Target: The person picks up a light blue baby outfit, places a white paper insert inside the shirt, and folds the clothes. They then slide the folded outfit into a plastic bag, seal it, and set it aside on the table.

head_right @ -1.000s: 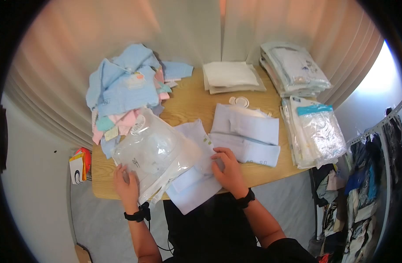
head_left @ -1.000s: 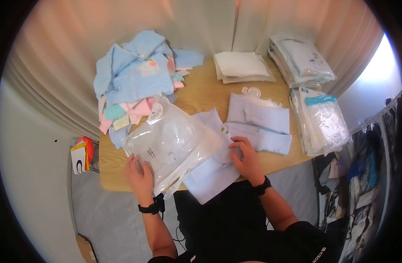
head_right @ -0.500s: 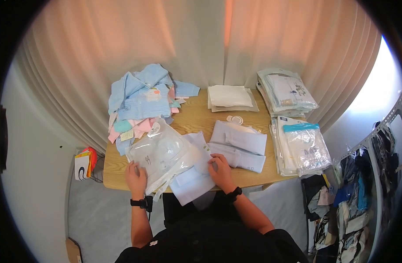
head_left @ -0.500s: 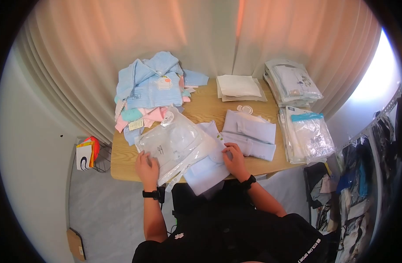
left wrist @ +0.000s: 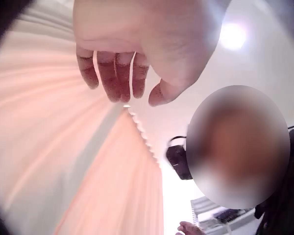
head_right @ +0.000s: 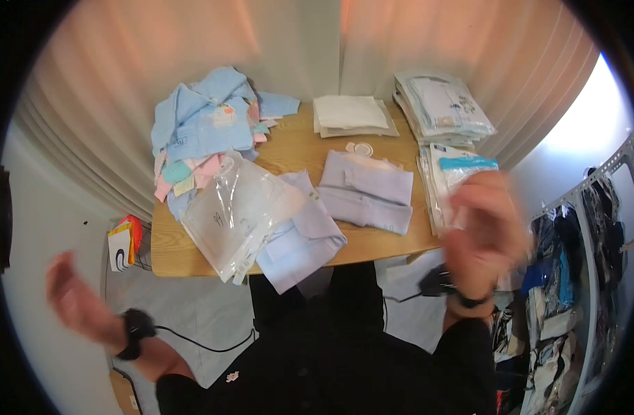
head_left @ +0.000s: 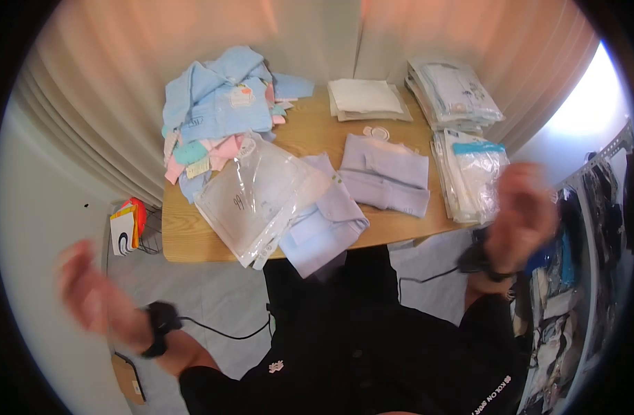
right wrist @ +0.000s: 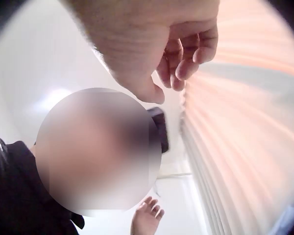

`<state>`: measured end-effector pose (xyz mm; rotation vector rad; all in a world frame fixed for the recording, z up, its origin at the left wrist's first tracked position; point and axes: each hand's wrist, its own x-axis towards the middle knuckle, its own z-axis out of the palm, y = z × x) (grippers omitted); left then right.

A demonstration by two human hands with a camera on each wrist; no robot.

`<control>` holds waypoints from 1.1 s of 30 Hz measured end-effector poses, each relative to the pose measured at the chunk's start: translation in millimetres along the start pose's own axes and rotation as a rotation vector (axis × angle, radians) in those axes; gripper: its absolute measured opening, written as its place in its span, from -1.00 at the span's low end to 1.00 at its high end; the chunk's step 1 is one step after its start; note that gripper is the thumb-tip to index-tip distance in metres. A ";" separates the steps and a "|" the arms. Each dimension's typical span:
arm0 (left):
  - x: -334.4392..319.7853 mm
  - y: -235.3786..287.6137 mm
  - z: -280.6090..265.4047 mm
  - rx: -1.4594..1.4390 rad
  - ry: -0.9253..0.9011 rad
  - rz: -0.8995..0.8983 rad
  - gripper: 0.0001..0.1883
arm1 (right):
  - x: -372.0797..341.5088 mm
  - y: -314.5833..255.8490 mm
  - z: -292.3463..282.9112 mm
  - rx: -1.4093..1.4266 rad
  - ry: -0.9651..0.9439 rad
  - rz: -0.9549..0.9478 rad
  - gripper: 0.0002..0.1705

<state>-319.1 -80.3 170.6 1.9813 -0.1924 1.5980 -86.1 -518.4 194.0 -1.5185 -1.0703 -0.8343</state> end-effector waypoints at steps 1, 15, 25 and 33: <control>19.0 16.5 -20.2 0.030 0.048 0.220 -0.46 | 18.9 -13.4 -12.1 0.010 0.057 -0.162 -0.73; 54.4 133.8 100.5 -0.345 -0.495 0.998 -0.56 | 69.5 -68.4 -59.2 -0.075 -0.063 -0.684 -0.69; 29.8 128.1 128.7 -0.322 -0.686 0.919 -0.62 | 25.1 -18.5 -35.1 -0.157 0.026 -0.539 -0.68; 8.4 119.5 141.4 -0.248 -0.741 0.890 -0.66 | -3.6 9.1 -24.5 -0.118 0.017 -0.501 -0.66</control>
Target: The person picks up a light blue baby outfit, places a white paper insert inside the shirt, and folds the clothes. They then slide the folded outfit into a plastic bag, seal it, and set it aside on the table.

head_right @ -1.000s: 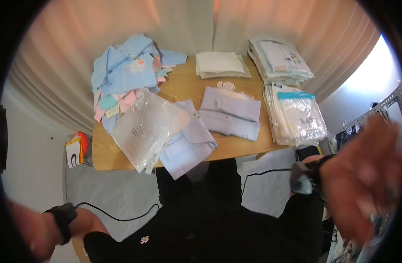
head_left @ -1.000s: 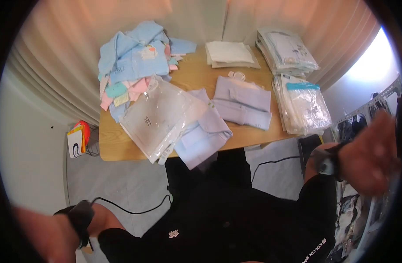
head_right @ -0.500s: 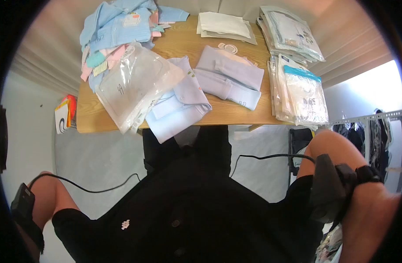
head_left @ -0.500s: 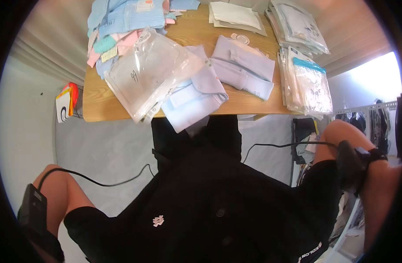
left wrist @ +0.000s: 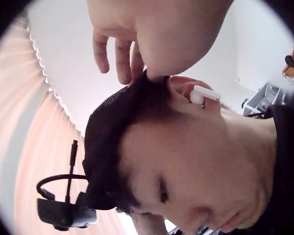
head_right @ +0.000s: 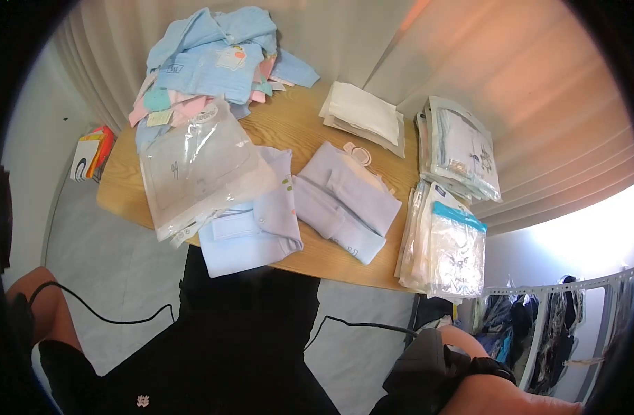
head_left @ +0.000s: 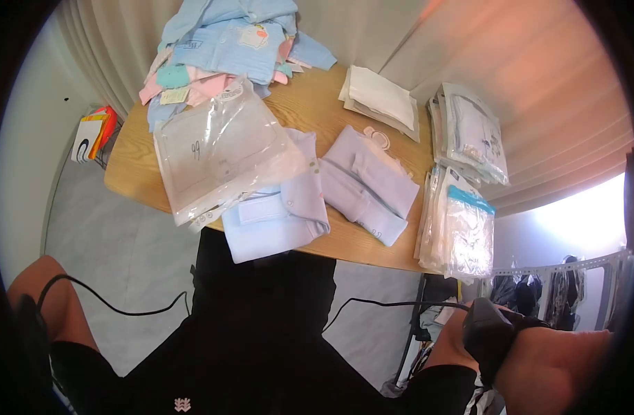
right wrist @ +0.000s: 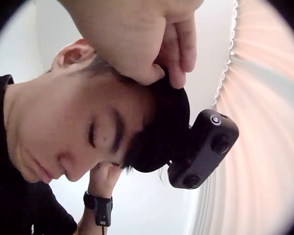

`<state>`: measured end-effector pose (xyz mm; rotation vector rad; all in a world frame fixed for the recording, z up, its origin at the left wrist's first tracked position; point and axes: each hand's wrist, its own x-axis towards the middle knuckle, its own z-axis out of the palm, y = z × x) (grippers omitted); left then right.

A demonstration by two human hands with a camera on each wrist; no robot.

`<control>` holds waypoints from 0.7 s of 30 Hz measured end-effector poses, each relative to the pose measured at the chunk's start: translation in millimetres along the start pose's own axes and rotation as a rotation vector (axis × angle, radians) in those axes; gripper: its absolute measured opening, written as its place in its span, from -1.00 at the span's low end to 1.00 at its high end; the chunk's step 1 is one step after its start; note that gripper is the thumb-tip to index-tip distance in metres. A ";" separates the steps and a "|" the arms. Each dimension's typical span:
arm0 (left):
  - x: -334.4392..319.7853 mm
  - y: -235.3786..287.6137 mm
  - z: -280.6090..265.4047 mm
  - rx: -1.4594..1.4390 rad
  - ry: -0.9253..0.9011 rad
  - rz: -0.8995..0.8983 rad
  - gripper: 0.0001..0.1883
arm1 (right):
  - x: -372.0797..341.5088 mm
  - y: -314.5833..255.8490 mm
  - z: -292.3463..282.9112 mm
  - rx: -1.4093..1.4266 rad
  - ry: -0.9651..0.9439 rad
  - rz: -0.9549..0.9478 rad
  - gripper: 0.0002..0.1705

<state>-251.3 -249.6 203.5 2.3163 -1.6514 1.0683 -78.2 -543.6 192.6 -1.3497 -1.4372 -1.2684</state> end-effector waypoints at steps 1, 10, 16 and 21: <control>-2.6 -0.4 2.1 -0.007 0.003 0.001 -0.66 | -0.4 1.6 1.6 -0.007 -0.006 0.000 -0.66; -7.6 6.7 -9.3 0.006 0.003 -0.013 -0.69 | -0.2 -9.3 6.1 -0.009 0.025 0.011 -0.64; -16.9 18.3 -31.1 0.112 0.254 0.034 -0.70 | 13.5 -20.9 22.0 0.044 0.042 0.035 -0.63; -91.1 25.1 -7.4 0.208 0.717 -0.481 -0.71 | -37.6 -61.1 73.0 0.115 0.185 0.367 -0.61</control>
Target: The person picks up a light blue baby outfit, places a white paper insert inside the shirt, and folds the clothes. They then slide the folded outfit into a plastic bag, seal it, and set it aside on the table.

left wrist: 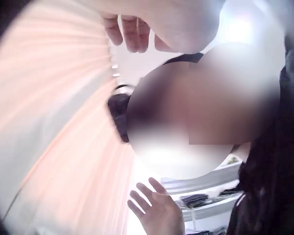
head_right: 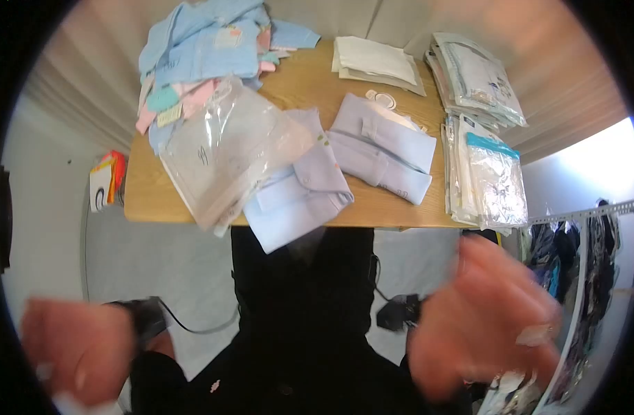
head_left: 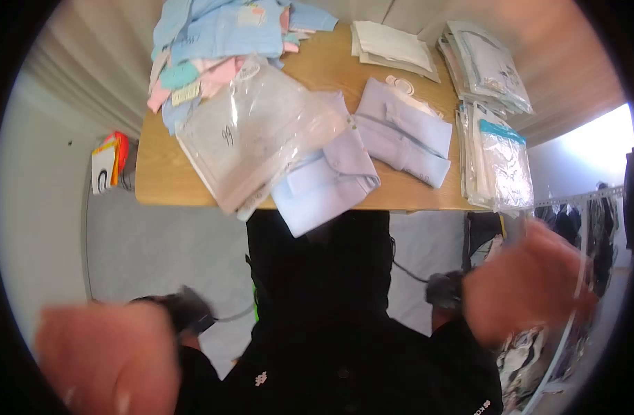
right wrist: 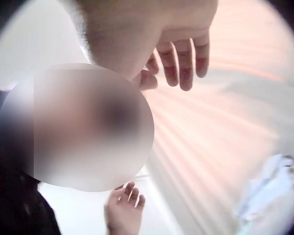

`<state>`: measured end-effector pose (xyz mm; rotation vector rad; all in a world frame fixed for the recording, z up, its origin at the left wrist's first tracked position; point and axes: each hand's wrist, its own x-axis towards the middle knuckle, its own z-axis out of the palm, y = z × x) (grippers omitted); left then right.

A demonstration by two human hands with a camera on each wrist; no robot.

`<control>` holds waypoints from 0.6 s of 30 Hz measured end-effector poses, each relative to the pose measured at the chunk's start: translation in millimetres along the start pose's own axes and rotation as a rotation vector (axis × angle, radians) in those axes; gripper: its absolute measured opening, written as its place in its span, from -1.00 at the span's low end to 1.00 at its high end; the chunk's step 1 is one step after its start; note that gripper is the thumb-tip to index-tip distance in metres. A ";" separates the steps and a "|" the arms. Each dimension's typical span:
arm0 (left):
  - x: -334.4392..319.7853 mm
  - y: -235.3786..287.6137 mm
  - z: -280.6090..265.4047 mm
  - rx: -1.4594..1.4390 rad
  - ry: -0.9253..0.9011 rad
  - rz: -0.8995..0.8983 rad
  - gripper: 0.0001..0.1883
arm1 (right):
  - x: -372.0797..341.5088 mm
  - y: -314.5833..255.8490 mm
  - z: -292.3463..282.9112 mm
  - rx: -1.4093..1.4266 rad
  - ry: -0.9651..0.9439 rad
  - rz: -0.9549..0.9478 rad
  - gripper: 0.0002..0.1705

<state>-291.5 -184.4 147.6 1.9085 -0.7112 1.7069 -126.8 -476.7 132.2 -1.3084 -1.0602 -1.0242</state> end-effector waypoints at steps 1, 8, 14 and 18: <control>-30.8 -13.4 8.0 0.038 -0.005 -0.247 -0.71 | -27.2 6.5 8.2 -0.029 -0.046 0.211 -0.61; -196.0 -82.4 56.7 0.225 -0.664 -0.769 -0.37 | -176.6 64.4 32.2 -0.172 -0.444 1.020 -0.41; -238.0 -94.8 62.5 0.198 -0.538 -0.803 -0.56 | -186.3 99.9 55.6 -0.200 -0.458 1.223 -0.29; -241.8 -91.7 68.0 0.220 -0.452 -0.860 -0.75 | -199.1 94.1 59.2 -0.006 -0.512 1.412 -0.28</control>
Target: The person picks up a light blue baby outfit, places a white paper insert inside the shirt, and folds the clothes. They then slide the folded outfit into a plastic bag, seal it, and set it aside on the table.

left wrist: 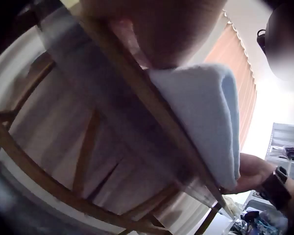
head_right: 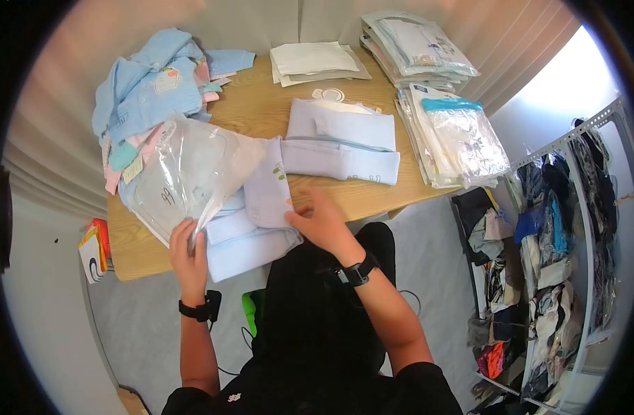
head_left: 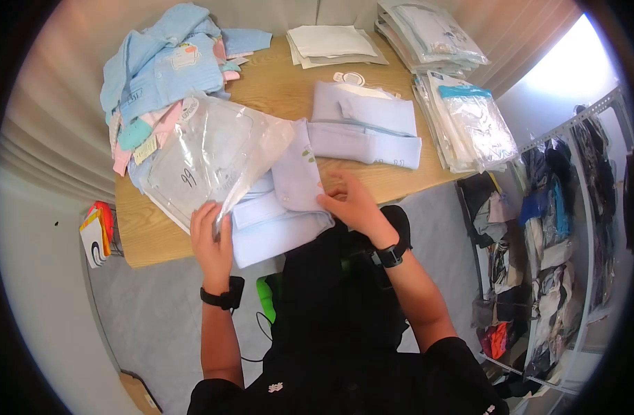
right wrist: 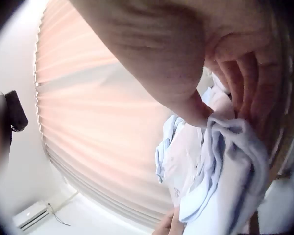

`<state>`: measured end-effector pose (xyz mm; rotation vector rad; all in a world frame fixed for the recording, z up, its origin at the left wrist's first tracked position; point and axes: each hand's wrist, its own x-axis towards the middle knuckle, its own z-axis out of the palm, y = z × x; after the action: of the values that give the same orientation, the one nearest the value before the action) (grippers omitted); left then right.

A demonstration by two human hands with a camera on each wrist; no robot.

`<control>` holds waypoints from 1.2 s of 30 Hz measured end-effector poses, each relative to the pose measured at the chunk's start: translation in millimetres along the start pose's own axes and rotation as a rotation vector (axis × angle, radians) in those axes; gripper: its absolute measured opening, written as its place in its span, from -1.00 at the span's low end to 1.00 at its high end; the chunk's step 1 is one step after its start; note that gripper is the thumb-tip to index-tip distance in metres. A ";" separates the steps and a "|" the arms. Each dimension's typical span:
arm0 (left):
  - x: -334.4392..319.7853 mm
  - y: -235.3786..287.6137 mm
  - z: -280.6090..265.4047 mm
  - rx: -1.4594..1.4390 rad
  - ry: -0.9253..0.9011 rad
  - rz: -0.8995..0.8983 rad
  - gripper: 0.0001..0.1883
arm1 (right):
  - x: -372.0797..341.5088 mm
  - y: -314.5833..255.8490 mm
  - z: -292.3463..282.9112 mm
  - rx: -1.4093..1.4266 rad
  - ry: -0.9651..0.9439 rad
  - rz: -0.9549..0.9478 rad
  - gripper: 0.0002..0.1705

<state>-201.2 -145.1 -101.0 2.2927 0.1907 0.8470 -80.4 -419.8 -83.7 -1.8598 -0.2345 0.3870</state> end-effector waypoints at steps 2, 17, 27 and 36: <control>2.3 2.9 0.3 -0.032 0.013 -0.043 -0.80 | -14.2 -7.0 3.2 0.099 -0.116 0.059 -0.34; 3.4 -3.8 -3.5 -0.248 0.007 -0.103 -0.81 | -56.9 -1.8 28.4 0.352 -0.399 0.133 -0.43; 0.7 -2.7 -3.4 -0.327 0.025 -0.164 -0.80 | -44.0 -32.7 -2.1 -0.221 0.063 -0.211 -0.67; -14.2 -10.4 -11.6 -0.282 0.286 -0.025 -0.63 | 6.4 -27.3 0.5 -0.348 -0.024 -0.540 -0.54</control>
<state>-218.6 -135.9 -108.7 1.8997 0.2101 1.1128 -73.8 -408.6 -59.0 -2.0335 -0.8416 -0.0092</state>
